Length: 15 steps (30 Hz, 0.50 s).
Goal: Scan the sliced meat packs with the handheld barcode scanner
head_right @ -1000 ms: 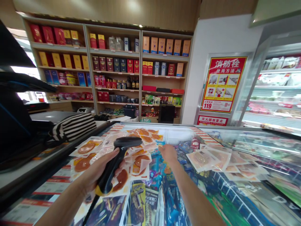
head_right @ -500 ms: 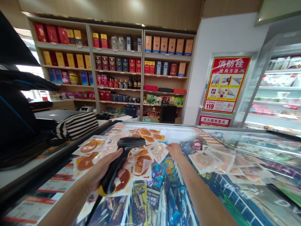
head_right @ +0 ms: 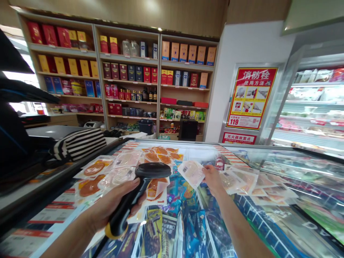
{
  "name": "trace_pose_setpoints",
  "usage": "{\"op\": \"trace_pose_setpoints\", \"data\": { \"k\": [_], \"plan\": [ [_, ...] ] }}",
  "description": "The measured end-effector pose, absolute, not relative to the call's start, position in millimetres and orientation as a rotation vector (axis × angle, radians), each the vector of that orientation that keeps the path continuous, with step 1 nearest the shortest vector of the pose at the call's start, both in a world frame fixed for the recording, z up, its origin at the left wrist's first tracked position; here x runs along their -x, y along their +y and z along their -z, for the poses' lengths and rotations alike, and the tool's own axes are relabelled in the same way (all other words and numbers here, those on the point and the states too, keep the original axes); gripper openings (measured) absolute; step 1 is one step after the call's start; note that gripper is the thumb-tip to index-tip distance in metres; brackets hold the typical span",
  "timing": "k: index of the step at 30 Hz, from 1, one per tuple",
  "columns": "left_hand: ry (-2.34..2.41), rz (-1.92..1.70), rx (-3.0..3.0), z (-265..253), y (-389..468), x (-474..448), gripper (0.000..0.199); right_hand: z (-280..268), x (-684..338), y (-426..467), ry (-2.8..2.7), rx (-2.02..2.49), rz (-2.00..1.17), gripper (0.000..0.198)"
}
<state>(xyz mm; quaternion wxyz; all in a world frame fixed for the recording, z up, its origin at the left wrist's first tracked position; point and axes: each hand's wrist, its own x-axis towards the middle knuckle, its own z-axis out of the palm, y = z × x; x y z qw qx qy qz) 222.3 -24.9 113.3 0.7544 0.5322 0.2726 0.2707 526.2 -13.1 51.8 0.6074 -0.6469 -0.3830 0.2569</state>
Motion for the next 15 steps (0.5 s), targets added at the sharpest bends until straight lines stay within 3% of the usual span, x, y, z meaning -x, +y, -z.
{"op": "trace_pose_setpoints", "data": {
  "k": [15],
  "plan": [
    [0.68, -0.676, -1.204, -116.5, -31.0, -225.4, 0.03, -48.2, -555.7, -12.3, -0.809, 1.617, -0.471, 0.016]
  ]
}}
